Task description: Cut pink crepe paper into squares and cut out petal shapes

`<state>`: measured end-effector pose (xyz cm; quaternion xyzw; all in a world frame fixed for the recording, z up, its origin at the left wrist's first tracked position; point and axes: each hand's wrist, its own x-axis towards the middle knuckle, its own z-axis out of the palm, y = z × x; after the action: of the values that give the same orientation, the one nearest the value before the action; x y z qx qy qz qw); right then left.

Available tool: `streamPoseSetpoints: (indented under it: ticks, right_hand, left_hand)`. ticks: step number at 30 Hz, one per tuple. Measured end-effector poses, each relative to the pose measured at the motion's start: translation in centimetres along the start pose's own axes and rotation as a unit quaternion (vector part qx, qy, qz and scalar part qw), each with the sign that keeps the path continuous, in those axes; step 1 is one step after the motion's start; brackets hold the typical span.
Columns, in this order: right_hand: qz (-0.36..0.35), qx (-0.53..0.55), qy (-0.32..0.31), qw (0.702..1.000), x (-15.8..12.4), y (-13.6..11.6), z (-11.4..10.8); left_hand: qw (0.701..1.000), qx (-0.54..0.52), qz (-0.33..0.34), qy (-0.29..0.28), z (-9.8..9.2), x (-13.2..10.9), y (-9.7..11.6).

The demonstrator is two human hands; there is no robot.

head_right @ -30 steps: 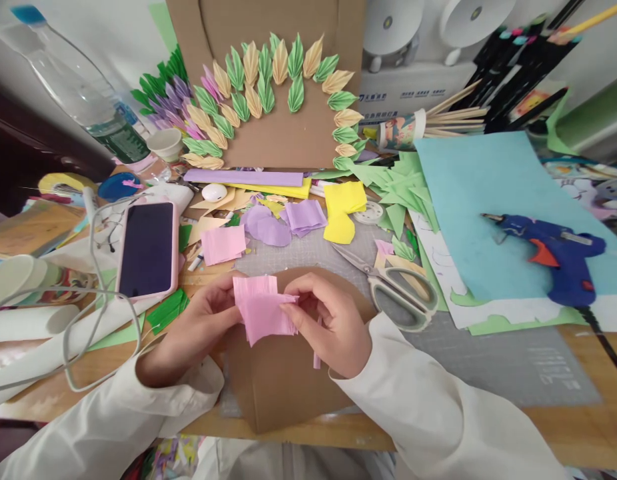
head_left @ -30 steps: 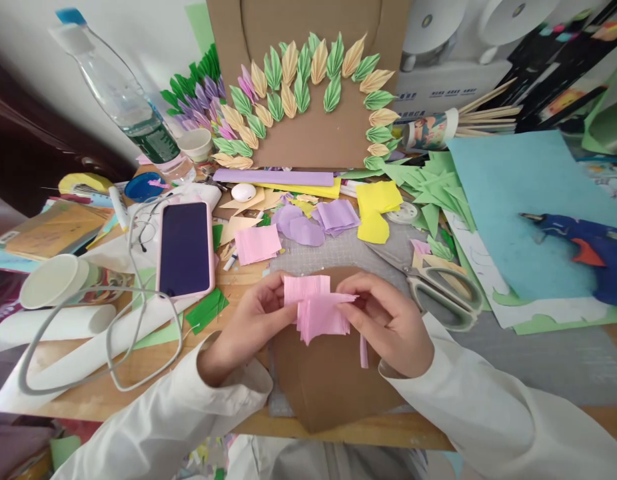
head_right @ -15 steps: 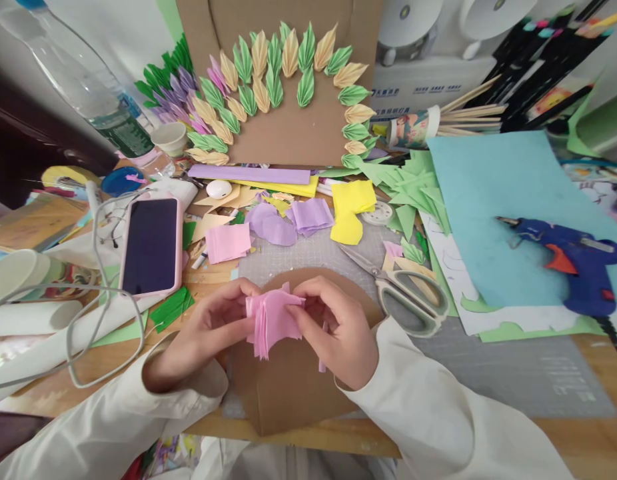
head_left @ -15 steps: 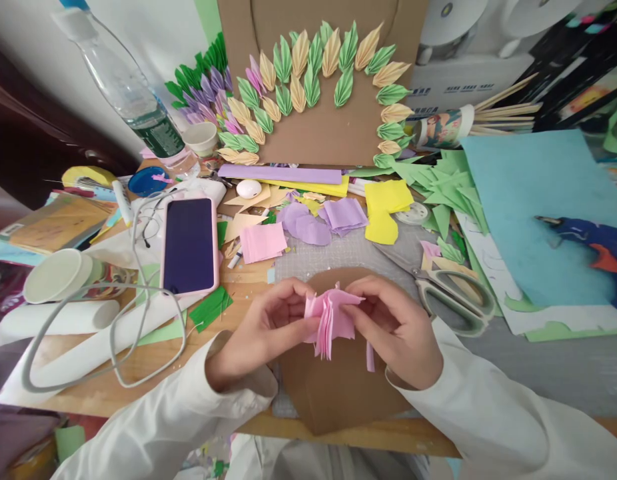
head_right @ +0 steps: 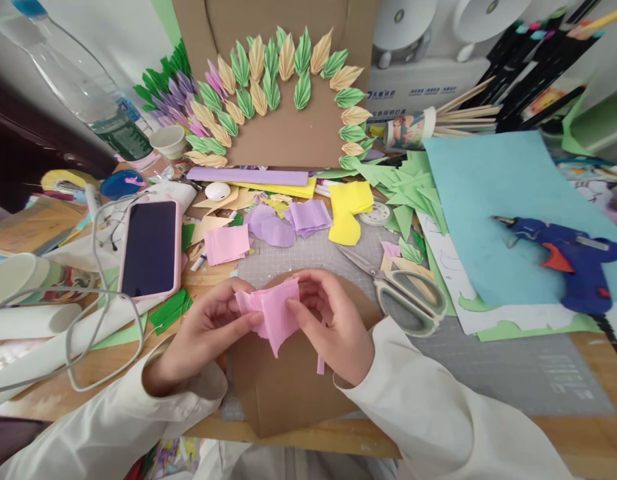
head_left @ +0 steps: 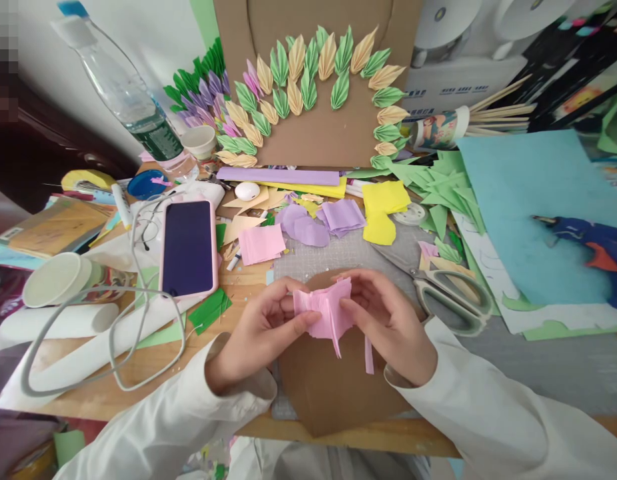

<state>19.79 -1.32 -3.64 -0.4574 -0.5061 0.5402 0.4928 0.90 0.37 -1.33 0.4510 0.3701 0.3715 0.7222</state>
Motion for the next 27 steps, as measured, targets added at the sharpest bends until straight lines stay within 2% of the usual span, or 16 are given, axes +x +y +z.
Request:
streamPoseSetpoints:
  ticks: [4,7,10,12,14,16,18,20,24,27]
  right_hand:
    - [0.025,-0.022,-0.004,0.999,0.1,-0.4,-0.1]
    - [-0.011,-0.057,0.034,0.998,0.3,-0.7,-0.3]
    - [-0.051,-0.077,0.086,0.992,0.6,-1.3,-0.8]
    - [-0.084,-0.07,0.094,0.99,0.6,-1.9,-1.4]
    - [-0.102,-0.042,0.03,0.993,0.5,-2.6,-1.9]
    - [-0.086,-0.012,-0.094,0.992,0.3,-3.1,-2.3]
    - [-0.073,-0.024,-0.199,0.977,0.0,-3.2,-2.3]
    - [-0.09,-0.086,-0.242,0.962,-0.2,-3.0,-2.0]
    - [-0.131,-0.21,-0.213,0.945,-0.1,-2.3,-1.4]
    - [-0.134,-0.237,-0.176,0.946,0.0,-2.1,-1.2]
  left_hand:
    - [1.0,0.018,0.004,0.015,-0.1,0.0,0.1]
    - [0.998,0.048,0.015,0.042,-0.4,0.1,0.0]
    - [0.992,0.077,0.035,0.096,-0.7,0.2,-0.1]
    - [0.987,0.084,0.037,0.13,-0.9,0.3,-0.1]
    - [0.984,0.089,0.024,0.153,-1.0,0.5,0.1]
    - [0.981,0.101,0.002,0.163,-1.0,0.6,0.4]
    - [0.983,0.111,-0.014,0.146,-1.0,0.5,0.6]
    - [0.987,0.122,-0.026,0.102,-0.8,0.4,0.7]
    - [0.988,0.146,-0.048,-0.009,-0.5,0.1,0.8]
    - [0.988,0.134,-0.063,-0.038,-0.4,0.0,1.0]
